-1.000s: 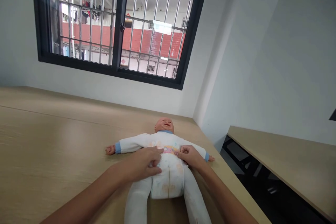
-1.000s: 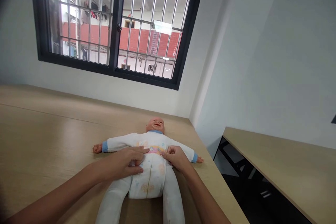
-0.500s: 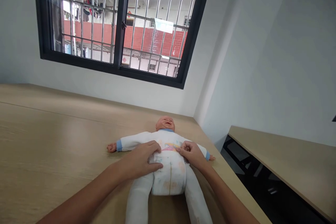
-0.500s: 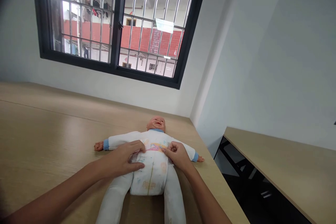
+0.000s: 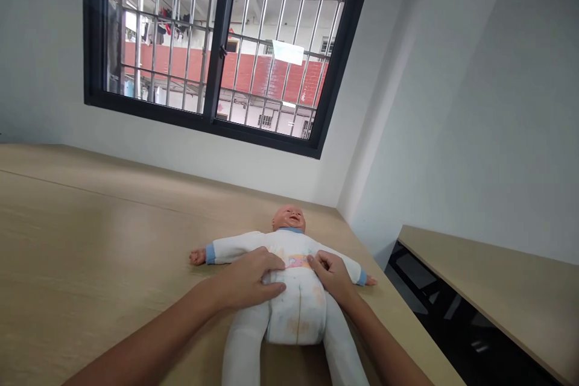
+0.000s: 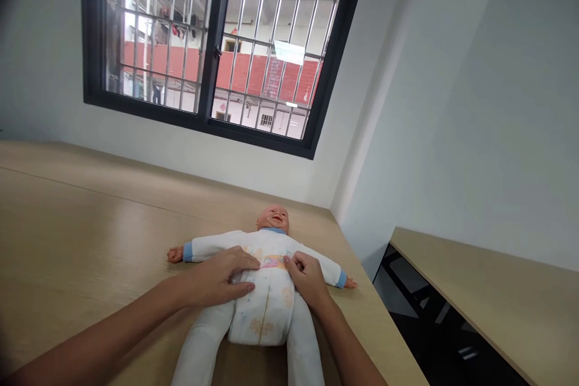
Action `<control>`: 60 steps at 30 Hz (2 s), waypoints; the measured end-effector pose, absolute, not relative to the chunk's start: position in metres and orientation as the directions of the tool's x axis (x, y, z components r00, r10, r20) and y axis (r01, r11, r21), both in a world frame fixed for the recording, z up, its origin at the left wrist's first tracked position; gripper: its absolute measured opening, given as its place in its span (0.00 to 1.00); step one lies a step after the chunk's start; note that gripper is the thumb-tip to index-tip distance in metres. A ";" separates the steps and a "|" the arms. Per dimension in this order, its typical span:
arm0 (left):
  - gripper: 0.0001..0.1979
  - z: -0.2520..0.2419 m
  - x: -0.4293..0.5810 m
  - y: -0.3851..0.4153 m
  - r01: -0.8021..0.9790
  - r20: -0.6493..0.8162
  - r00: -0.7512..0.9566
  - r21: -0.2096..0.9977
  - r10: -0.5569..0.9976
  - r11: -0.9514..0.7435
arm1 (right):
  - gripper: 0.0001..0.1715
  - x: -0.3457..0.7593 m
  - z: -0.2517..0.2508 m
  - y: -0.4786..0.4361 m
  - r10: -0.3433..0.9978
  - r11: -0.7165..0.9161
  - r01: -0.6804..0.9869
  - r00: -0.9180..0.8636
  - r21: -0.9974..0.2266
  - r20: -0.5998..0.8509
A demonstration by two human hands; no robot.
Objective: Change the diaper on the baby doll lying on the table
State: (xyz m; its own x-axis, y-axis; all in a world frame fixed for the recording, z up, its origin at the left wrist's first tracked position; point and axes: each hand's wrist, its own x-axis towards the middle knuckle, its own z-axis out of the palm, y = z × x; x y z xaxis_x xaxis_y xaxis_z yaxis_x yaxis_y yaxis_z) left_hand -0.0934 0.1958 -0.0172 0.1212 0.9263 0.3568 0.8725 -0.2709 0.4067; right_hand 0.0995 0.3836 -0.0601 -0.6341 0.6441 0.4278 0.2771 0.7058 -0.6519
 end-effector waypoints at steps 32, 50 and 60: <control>0.56 -0.034 -0.074 0.196 0.791 0.172 0.218 0.545 0.961 -0.278 | 0.32 0.114 -0.005 0.329 0.438 0.835 0.378 -0.897 -0.400 0.067; 0.10 -0.034 -0.142 0.214 0.633 0.226 -0.442 0.764 0.868 0.124 | 0.22 0.128 -0.028 0.400 0.723 0.650 0.339 -0.551 -0.680 0.416; 0.06 -0.065 -0.152 0.228 0.814 0.276 -0.346 0.564 0.897 0.141 | 0.13 0.142 -0.055 0.437 0.755 0.655 0.554 -0.474 -0.514 0.453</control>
State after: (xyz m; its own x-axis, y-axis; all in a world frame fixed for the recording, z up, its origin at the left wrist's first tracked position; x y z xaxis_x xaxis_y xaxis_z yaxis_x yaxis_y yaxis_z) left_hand -0.1525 0.2279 -0.0652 -0.3463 0.8967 0.2758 0.8137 0.1408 0.5640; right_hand 0.1424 0.4370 -0.0554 -0.4737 0.7552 0.4530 0.5536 0.6554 -0.5138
